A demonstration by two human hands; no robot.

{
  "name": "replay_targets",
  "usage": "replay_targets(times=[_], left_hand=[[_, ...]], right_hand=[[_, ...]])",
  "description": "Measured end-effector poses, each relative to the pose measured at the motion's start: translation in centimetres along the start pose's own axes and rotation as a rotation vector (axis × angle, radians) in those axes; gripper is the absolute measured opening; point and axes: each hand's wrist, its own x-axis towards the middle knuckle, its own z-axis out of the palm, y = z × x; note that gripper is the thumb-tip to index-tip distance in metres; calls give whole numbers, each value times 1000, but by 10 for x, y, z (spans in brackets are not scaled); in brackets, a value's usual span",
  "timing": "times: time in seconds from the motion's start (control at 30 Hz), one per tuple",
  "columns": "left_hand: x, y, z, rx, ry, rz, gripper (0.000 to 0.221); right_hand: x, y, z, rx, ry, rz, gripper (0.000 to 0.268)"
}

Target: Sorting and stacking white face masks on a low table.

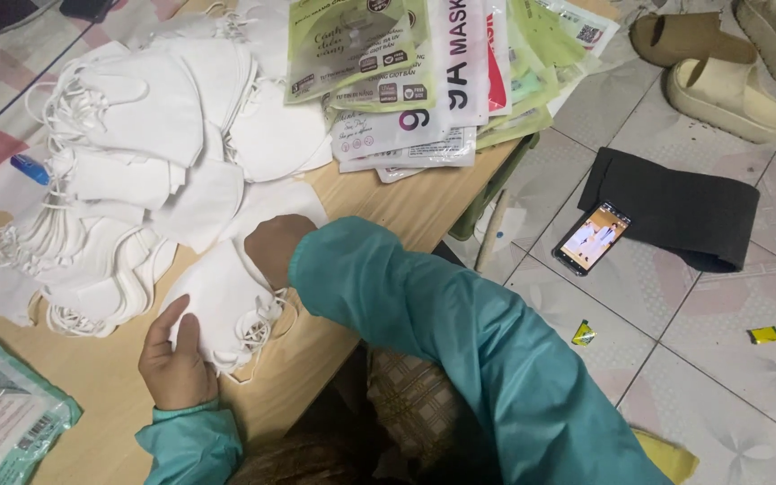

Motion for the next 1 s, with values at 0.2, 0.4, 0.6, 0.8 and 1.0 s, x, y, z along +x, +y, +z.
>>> replay_targets(times=[0.2,0.4,0.6,0.8,1.0], left_hand=[[4,-6,0,-2,23,-10,26],[-5,14,10,-81,47,-58,28],[-14,40,20,-203,16,-121,52],[-14,39,14,-205,-24,-97,66],[-18,42,15,-164,-26,-140,69]], right_hand=[[13,4,17,36,434,22,44],[-16,-49,13,-48,749,-193,27],[-44,-83,1,274,203,-300,52],[-36,-79,5,421,96,-266,60],[-24,-71,22,462,297,-330,51]])
